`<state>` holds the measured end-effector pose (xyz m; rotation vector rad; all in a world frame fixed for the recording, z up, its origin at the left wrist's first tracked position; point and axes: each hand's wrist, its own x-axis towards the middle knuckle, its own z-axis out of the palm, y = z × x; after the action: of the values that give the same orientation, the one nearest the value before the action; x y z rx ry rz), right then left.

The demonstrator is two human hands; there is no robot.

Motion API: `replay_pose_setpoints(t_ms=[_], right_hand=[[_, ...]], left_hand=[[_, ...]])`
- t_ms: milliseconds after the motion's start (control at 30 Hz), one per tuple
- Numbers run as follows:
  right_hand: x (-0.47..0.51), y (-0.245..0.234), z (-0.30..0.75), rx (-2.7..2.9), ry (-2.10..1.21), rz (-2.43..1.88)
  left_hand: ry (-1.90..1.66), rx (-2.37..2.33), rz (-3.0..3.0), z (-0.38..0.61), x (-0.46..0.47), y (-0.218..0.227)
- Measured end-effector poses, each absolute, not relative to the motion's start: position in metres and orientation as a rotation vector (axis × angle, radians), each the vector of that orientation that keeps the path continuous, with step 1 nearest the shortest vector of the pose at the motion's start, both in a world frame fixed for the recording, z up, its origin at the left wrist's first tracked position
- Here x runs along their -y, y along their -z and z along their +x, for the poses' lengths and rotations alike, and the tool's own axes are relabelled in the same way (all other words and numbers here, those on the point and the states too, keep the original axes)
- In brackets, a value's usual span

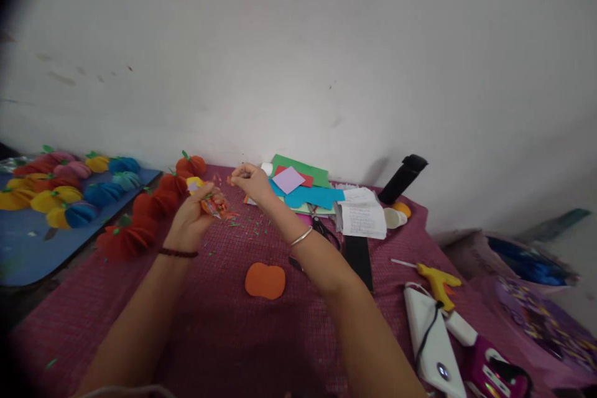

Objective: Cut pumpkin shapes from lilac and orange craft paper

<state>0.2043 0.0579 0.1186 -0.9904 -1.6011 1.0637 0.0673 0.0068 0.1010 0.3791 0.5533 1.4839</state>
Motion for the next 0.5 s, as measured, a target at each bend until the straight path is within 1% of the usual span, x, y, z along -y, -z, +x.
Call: replay_pose_setpoints(t_ms=[167,267,367,500], right_hand=[[-0.042,-0.123,0.197,1.968,-0.551,-1.046],[-0.033,-0.117,0.195,2.145,-0.349,-1.027],[-0.026,-0.115,0.194,2.290,-0.264,-0.952],[-0.024,-0.118,0.193,2.421,-0.283,-0.971]], left_hand=[[-1.449,-0.568,0.282,0.096,-0.008,-0.092],[-1.421,-0.554,0.242,0.095,-0.008,-0.095],[-1.409,-0.524,0.224,0.089,-0.011,-0.097],[-1.410,-0.548,0.216,0.082,-0.018,-0.092]])
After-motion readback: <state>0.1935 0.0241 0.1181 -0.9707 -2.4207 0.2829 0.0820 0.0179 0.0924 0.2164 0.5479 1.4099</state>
